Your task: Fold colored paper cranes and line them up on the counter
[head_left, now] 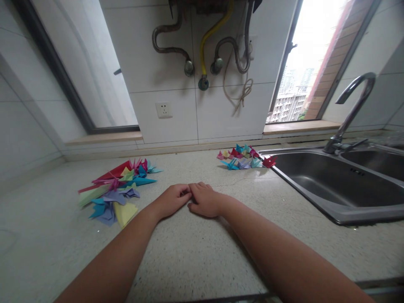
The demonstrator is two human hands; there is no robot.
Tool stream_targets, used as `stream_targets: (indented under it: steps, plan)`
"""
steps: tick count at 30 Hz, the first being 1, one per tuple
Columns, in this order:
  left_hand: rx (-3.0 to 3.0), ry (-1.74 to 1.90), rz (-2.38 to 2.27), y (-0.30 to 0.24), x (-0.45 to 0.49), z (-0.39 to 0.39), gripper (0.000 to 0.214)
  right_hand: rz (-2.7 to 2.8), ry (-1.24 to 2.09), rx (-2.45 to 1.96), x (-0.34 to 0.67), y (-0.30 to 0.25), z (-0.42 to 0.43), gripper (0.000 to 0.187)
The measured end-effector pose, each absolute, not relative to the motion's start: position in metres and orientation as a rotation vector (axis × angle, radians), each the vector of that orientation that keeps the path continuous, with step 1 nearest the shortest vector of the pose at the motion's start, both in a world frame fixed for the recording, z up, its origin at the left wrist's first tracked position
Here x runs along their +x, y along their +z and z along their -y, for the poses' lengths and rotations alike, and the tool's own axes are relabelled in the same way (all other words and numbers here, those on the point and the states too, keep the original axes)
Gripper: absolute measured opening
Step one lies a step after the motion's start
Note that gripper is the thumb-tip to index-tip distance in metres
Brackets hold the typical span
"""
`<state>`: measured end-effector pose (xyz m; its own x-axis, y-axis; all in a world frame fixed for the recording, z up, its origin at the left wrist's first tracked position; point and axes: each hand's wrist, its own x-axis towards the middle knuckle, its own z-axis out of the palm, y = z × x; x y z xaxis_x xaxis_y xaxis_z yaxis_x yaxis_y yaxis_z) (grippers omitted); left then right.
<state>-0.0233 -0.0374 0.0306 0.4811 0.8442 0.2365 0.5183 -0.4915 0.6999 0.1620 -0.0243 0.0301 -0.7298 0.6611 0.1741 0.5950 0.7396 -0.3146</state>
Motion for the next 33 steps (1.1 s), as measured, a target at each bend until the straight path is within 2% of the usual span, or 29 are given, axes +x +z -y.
stream_targets:
  steps: [33]
  plan:
    - [2.219,0.779,-1.246,0.037,-0.029,0.042,0.023,2.687,0.351,-0.947,0.163,0.026,0.019,0.034]
